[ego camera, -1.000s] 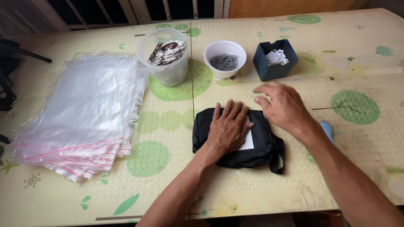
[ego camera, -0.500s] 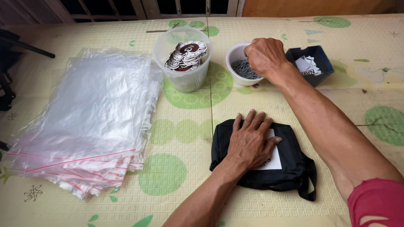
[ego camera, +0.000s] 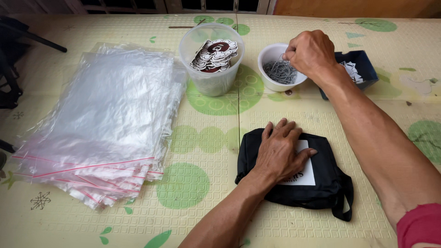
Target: The person brushes the surface of a small black bag, inserts a white printed card and a sticker into it, and then places the bag into a clear plastic sleeve.
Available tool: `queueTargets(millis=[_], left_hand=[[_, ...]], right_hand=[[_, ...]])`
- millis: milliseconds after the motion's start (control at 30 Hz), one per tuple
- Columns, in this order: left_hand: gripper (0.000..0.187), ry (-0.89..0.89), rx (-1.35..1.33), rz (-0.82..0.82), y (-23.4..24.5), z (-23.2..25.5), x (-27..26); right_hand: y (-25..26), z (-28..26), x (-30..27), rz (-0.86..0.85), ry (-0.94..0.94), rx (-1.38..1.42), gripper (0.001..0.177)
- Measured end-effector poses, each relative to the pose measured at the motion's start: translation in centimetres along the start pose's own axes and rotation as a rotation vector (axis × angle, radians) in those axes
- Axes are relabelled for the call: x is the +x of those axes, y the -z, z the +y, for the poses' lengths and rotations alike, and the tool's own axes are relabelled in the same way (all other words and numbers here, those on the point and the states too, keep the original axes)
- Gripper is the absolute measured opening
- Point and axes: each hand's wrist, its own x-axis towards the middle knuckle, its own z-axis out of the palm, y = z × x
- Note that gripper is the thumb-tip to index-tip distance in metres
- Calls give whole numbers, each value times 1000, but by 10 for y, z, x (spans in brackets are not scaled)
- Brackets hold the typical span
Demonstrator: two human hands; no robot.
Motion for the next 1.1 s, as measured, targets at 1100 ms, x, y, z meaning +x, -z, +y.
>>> queueTargets(millis=[1100], left_hand=[[32, 228, -933, 91, 38, -18, 13]], right_hand=[[18, -24, -207, -47, -205, 1335, 7]])
